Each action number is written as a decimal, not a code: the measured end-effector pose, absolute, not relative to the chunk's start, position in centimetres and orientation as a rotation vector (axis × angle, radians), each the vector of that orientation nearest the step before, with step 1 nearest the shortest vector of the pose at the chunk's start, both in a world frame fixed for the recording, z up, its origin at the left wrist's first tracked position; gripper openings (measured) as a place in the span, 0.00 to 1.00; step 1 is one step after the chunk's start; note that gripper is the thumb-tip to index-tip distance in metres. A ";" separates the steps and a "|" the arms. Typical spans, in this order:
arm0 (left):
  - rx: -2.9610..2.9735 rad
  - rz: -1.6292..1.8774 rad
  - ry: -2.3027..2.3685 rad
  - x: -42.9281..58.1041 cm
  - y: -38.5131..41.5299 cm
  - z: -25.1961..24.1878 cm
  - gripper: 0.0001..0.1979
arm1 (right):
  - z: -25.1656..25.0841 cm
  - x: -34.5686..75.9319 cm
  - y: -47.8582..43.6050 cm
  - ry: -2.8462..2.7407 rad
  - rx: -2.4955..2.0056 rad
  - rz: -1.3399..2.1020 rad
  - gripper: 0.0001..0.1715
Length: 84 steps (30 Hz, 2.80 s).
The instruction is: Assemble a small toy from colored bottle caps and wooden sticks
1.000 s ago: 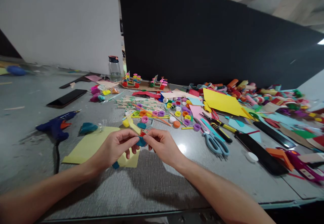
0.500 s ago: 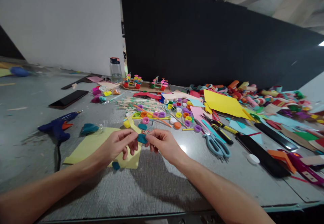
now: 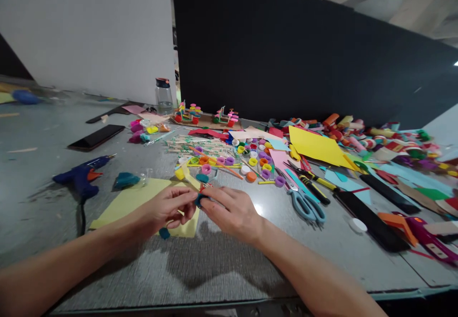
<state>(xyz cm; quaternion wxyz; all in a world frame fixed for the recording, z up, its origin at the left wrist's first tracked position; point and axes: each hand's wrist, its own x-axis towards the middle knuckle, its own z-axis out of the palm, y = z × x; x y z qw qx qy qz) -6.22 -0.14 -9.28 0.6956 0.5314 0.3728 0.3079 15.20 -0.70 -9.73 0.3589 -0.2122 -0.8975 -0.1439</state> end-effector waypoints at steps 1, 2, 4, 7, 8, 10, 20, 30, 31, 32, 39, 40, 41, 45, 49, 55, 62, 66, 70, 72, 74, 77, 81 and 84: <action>1.207 0.678 0.846 -6.2 -0.1 -9.3 0.20 | -9.6 15.3 -0.7 -2.309 -0.544 -0.376 0.10; 1.231 0.675 0.870 -6.1 -0.1 -9.2 0.20 | -9.4 15.5 -0.6 -2.298 -0.556 -0.372 0.11; 1.273 0.678 0.917 -6.1 0.1 -9.4 0.21 | -9.1 16.0 -0.3 -2.247 -0.621 -0.348 0.13; 1.289 0.699 0.938 -6.2 0.5 -9.8 0.18 | -9.1 16.8 0.6 -2.145 -0.777 -0.298 0.11; 1.281 0.701 0.930 -6.2 0.6 -9.9 0.17 | -9.2 17.0 1.0 -2.118 -0.823 -0.267 0.10; 1.243 0.692 0.906 -6.3 0.7 -10.1 0.16 | -9.7 17.3 1.8 -2.084 -0.891 -0.196 0.07; 0.980 0.580 0.850 -5.9 0.5 -9.1 0.13 | -11.8 16.6 2.7 -2.104 -0.874 -0.100 0.07; 0.976 0.589 0.815 -5.8 0.6 -9.7 0.14 | -12.1 16.1 3.1 -2.120 -0.844 -0.170 0.08; 0.973 0.590 0.811 -5.8 0.6 -9.7 0.14 | -12.1 16.1 3.2 -2.119 -0.841 -0.178 0.08; 0.971 0.589 0.809 -5.8 0.6 -9.7 0.14 | -12.1 16.0 3.2 -2.120 -0.842 -0.182 0.07; 0.962 0.590 0.822 -5.8 0.5 -9.7 0.14 | -12.3 16.1 3.3 -2.166 -0.831 -0.197 0.07; 0.962 0.588 0.822 -5.8 0.5 -9.7 0.14 | -12.3 16.1 3.3 -2.179 -0.823 -0.203 0.07; 0.964 0.586 0.822 -5.9 0.5 -9.7 0.14 | -12.3 16.2 3.3 -2.192 -0.819 -0.211 0.07; 0.977 0.580 0.824 -5.9 0.6 -9.8 0.12 | -12.2 16.2 3.3 -2.220 -0.806 -0.239 0.06; 0.996 0.561 0.841 -6.0 0.6 -9.8 0.13 | -12.2 16.1 3.4 -2.221 -0.777 -0.284 0.05; 1.009 0.553 0.844 -6.1 0.6 -9.7 0.18 | -11.9 16.1 3.2 -2.238 -0.763 -0.283 0.05; 1.007 0.560 0.842 -6.1 0.6 -9.8 0.22 | -11.5 16.1 2.9 -2.297 -0.778 -0.266 0.08; 1.004 0.554 0.858 -6.0 0.6 -9.6 0.21 | -11.4 16.1 2.9 -2.330 -0.757 -0.319 0.08; 1.016 0.560 0.857 -6.1 0.6 -9.6 0.20 | -11.5 16.1 2.9 -2.340 -0.770 -0.359 0.09; 1.026 0.567 0.842 -6.1 0.6 -9.7 0.20 | -11.5 16.1 2.9 -2.329 -0.779 -0.365 0.11; 1.033 0.572 0.838 -6.1 0.6 -9.8 0.20 | -11.5 16.1 2.8 -2.330 -0.789 -0.373 0.13; 1.043 0.572 0.852 -6.1 0.6 -9.8 0.21 | -11.5 16.2 2.8 -2.356 -0.795 -0.378 0.14; 1.069 0.565 0.880 -6.1 0.6 -9.7 0.22 | -11.6 16.2 3.0 -2.366 -0.734 -0.391 0.15; 1.067 0.560 0.880 -6.2 0.5 -9.7 0.22 | -11.8 16.2 3.2 -2.398 -0.702 -0.405 0.15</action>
